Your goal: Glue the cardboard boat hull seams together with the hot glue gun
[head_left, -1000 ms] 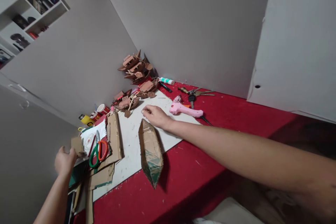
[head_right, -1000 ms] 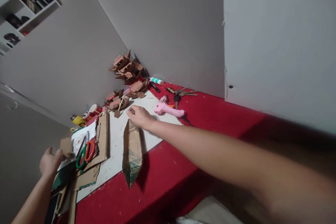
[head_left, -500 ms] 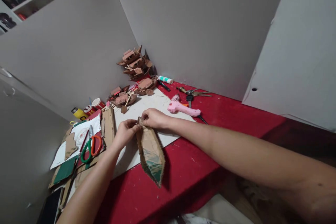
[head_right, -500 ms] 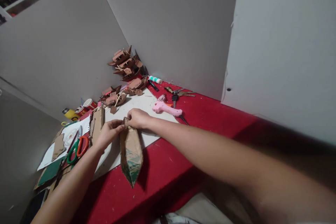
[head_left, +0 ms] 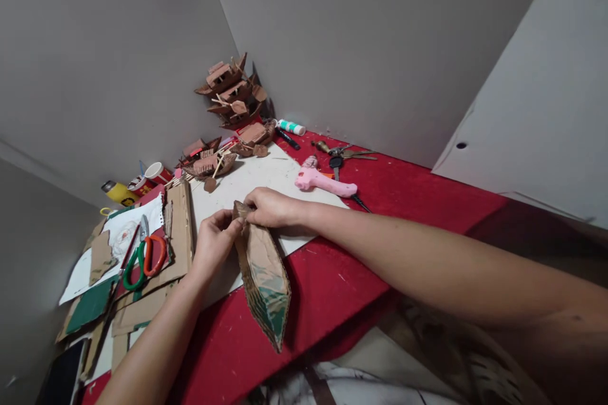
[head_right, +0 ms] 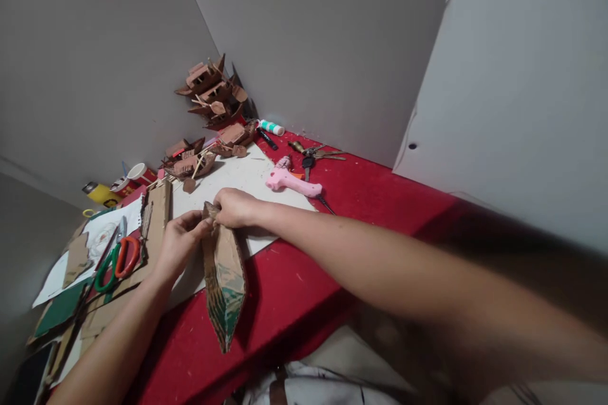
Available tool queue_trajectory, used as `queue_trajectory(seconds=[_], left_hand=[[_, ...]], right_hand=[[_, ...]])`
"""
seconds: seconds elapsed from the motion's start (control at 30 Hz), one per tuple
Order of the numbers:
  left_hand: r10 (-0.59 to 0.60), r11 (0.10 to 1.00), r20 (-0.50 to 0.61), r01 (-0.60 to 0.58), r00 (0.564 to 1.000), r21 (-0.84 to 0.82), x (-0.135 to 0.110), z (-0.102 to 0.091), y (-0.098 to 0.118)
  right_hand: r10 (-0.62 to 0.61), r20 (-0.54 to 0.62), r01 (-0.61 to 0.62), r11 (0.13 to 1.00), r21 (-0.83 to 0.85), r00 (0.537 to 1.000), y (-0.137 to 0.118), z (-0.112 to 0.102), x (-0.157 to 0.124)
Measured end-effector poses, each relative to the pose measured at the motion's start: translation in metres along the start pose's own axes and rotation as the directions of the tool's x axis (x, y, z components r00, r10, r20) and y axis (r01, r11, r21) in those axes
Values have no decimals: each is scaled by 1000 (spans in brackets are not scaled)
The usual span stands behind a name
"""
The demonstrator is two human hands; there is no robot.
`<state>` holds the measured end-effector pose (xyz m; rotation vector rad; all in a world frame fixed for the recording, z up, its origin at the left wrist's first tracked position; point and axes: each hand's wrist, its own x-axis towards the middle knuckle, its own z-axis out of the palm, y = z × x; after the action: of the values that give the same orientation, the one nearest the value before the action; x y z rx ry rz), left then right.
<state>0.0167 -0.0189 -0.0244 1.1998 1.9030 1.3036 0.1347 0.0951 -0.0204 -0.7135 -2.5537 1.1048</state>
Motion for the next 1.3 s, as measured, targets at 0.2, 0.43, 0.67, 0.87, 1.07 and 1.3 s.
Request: queue_trajectory(seconds=[0.2,0.43,0.67,0.87,1.07,1.3], left_hand=[[-6,1000,32,6,999,6,-4,-2,-1],[50,996,-75,-44,996,83,-9,7,5],[77,982,-109,-57,991,182,-8,8,1],[71,992,-66,-63,995,107,-4,3,-1],[110,986,-59,-101,992,131,-5,2,-9],[99,978,-70,-84,993,188,-5,5,-8]], right_hand=[[-41,39,39,997,60,998,-3,1,-4],[-12,1,12,998,61,1000,-7,5,-8],[8,1,-8,993,117,1000,-4,7,-5],[-19,-34,22,994,110,999,-5,-1,-4],[-51,-75,58,994,92,996,-6,2,-4],[-61,-102,64,998,22,993,-7,7,-5]])
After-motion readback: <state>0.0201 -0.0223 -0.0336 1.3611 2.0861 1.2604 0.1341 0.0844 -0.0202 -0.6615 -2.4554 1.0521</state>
